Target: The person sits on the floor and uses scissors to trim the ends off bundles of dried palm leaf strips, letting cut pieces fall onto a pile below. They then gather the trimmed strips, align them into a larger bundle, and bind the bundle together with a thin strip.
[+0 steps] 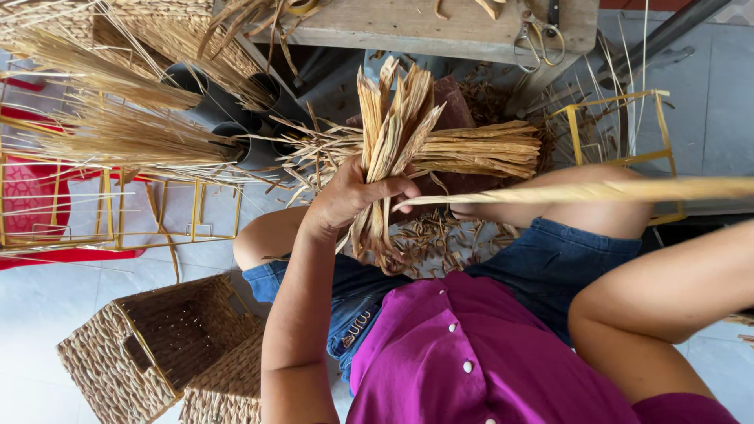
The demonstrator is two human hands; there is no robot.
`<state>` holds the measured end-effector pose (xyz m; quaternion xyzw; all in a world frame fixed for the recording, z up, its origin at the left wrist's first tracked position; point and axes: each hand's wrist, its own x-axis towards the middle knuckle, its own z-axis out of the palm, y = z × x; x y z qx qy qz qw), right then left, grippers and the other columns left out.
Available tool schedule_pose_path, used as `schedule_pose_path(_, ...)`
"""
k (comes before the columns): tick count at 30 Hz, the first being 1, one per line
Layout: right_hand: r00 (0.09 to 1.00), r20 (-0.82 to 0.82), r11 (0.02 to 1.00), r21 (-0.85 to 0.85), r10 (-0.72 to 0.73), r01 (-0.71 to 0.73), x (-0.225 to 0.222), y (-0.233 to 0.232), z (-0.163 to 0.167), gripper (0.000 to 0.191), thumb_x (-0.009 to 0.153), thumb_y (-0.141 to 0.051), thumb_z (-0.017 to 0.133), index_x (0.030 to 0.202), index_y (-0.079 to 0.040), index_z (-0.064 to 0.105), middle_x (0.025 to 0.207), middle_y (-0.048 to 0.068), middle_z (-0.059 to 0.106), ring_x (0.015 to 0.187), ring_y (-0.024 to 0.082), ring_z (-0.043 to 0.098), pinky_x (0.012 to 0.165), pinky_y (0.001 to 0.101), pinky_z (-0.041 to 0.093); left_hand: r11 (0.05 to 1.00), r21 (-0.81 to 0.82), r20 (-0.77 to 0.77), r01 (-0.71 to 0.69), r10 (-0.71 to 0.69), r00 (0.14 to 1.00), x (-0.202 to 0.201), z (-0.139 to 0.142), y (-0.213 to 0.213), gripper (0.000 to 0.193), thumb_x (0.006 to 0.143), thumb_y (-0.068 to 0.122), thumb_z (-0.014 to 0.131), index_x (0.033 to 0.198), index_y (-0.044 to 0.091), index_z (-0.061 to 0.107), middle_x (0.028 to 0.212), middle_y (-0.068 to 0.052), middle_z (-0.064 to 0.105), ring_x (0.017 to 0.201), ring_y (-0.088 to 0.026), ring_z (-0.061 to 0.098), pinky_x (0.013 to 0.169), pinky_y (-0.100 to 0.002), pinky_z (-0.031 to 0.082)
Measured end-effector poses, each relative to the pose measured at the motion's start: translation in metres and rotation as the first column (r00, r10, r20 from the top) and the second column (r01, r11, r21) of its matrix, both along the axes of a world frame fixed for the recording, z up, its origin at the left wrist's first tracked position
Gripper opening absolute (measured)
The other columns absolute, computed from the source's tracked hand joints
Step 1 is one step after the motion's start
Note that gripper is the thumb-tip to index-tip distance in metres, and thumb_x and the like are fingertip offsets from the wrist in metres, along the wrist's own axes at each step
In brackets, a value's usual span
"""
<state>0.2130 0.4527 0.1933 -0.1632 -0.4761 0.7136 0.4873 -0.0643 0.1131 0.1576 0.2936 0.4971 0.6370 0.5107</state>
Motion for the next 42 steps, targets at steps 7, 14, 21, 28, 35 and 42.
schedule_pose_path(7, 0.996, 0.065, 0.996, 0.082, -0.053, 0.047, -0.003, -0.023, 0.007, 0.011, 0.114, -0.004, 0.064, 0.108, 0.003, 0.07, 0.099, 0.014, 0.071, 0.065, 0.011, 0.059, 0.056, 0.0222, 0.047, 0.996, -0.084, -0.055, -0.033, 0.029, 0.998, -0.006, 0.0, 0.005, 0.024, 0.091, 0.008, 0.075, 0.112, -0.002, 0.07, 0.096, -0.014, 0.077, 0.073, -0.018, 0.072, 0.069, -0.03, 0.06)
schedule_pose_path(14, 0.987, 0.111, 0.965, 0.223, 0.112, -0.135, -0.025, -0.067, 0.02, 0.01, 0.112, 0.0, 0.063, 0.107, 0.004, 0.071, 0.099, 0.014, 0.072, 0.062, 0.01, 0.06, 0.054, 0.0221, 0.048, 0.981, 0.142, 0.058, 0.131, -0.14, 0.988, 0.01, -0.007, 0.021, 0.031, 0.095, 0.014, 0.076, 0.12, -0.002, 0.069, 0.117, -0.012, 0.076, 0.096, -0.018, 0.074, 0.091, -0.032, 0.061)
schedule_pose_path(21, 0.923, 0.342, 0.868, 0.386, 0.179, -0.311, -0.096, -0.122, -0.01, 0.012, 0.107, 0.005, 0.065, 0.117, 0.005, 0.071, 0.108, 0.011, 0.07, 0.077, 0.01, 0.064, 0.069, 0.0235, 0.055, 0.97, 0.15, 0.109, 0.193, -0.21, 0.972, 0.032, -0.022, 0.034, 0.035, 0.095, 0.01, 0.075, 0.126, -0.002, 0.065, 0.116, -0.013, 0.075, 0.103, -0.019, 0.074, 0.095, -0.035, 0.061)
schedule_pose_path(28, 0.922, 0.308, 0.734, 0.566, 0.234, -0.375, -0.101, -0.102, 0.03, 0.025, 0.116, -0.013, 0.058, 0.137, 0.0, 0.062, 0.131, 0.009, 0.064, 0.119, 0.012, 0.063, 0.103, 0.023, 0.053, 0.973, 0.119, 0.055, 0.199, -0.207, 0.977, 0.041, -0.024, 0.03, 0.022, 0.099, 0.005, 0.075, 0.115, -0.004, 0.064, 0.099, -0.01, 0.073, 0.088, -0.02, 0.074, 0.084, -0.036, 0.062)
schedule_pose_path(35, 0.791, 0.401, 0.406, 0.697, 0.462, -0.591, -0.123, -0.107, 0.06, 0.046, 0.12, -0.041, 0.047, 0.148, -0.006, 0.056, 0.157, 0.012, 0.049, 0.144, 0.024, 0.055, 0.123, 0.0385, 0.049, 0.979, 0.041, 0.067, 0.201, -0.204, 0.977, 0.048, -0.016, 0.039, 0.034, 0.089, 0.003, 0.079, 0.117, 0.003, 0.06, 0.099, -0.005, 0.071, 0.086, -0.015, 0.072, 0.079, -0.032, 0.062)
schedule_pose_path(42, 0.774, 0.496, 0.312, 0.72, 0.394, -0.62, -0.124, -0.101, 0.055, 0.059, 0.109, -0.049, 0.041, 0.141, -0.002, 0.056, 0.144, 0.014, 0.062, 0.144, 0.035, 0.047, 0.128, 0.0463, 0.037, 0.978, 0.012, -0.026, 0.21, -0.209, 0.978, 0.045, -0.016, 0.037, 0.033, 0.089, 0.006, 0.082, 0.114, 0.002, 0.062, 0.097, -0.006, 0.072, 0.087, -0.014, 0.071, 0.08, -0.031, 0.061)
